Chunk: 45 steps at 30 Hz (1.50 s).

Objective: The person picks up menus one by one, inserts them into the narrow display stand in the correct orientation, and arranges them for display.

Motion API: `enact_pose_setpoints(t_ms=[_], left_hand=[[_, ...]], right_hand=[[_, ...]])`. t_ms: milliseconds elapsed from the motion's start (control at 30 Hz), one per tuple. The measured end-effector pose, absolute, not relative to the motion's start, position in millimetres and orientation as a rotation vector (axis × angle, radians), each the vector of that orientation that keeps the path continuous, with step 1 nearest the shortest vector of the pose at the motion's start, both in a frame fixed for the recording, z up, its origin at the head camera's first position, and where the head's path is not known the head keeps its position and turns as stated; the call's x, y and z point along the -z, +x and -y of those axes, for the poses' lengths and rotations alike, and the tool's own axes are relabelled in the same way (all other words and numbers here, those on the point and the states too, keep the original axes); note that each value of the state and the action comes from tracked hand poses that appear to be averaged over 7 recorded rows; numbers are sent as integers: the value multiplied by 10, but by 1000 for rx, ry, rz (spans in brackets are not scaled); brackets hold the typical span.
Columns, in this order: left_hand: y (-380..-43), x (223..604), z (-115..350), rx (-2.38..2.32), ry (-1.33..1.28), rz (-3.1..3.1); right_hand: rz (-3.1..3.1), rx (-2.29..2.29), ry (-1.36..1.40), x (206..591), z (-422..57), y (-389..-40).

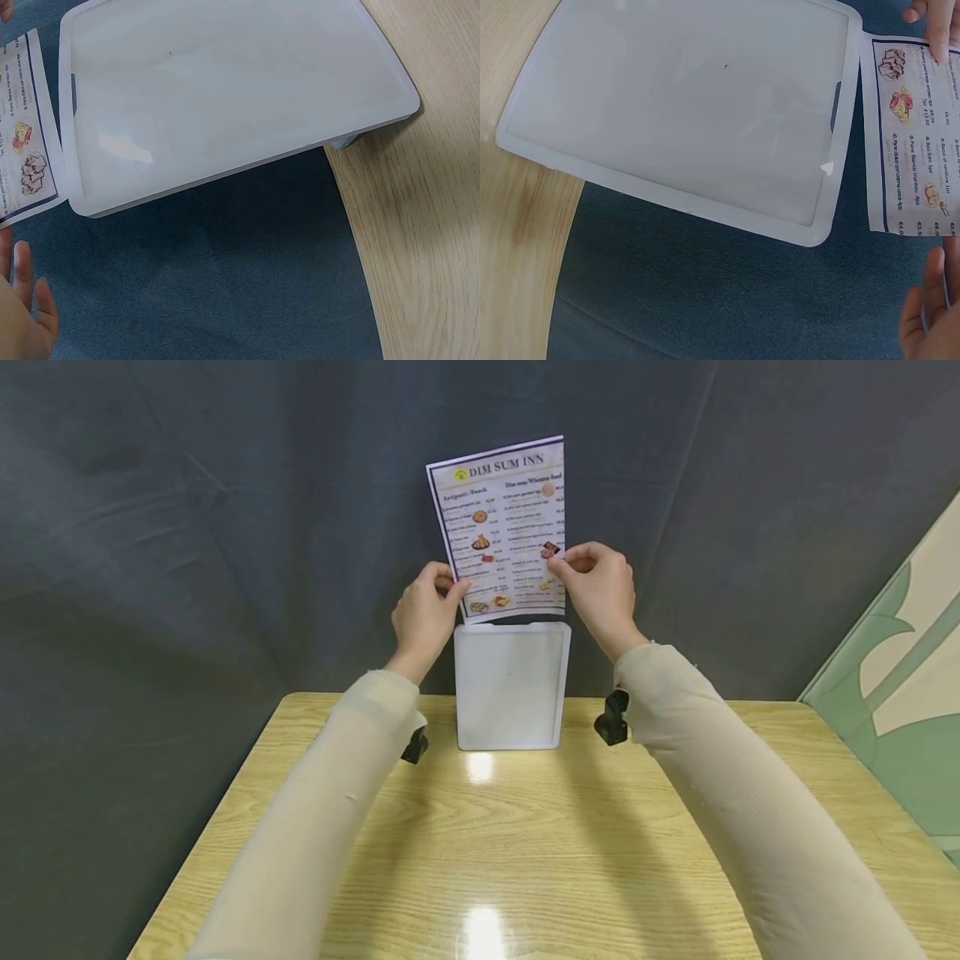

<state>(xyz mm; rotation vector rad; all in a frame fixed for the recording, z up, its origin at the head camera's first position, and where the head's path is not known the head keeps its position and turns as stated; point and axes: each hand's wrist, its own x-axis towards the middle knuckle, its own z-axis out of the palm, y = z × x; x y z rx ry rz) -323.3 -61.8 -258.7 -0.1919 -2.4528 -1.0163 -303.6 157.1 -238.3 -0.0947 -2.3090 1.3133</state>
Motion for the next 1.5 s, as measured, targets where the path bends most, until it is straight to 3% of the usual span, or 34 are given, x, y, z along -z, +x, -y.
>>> enact_pose_setpoints(t_ms=[733,1500], left_hand=[[-3154,2478,625,969,-199,2448],[-3068,2550,625,929,-222,2505]], right_hand=[[2298,-1313,-37,2279,-1606,-2983],[2296,-1398,60,2407,-1672,-2983]])
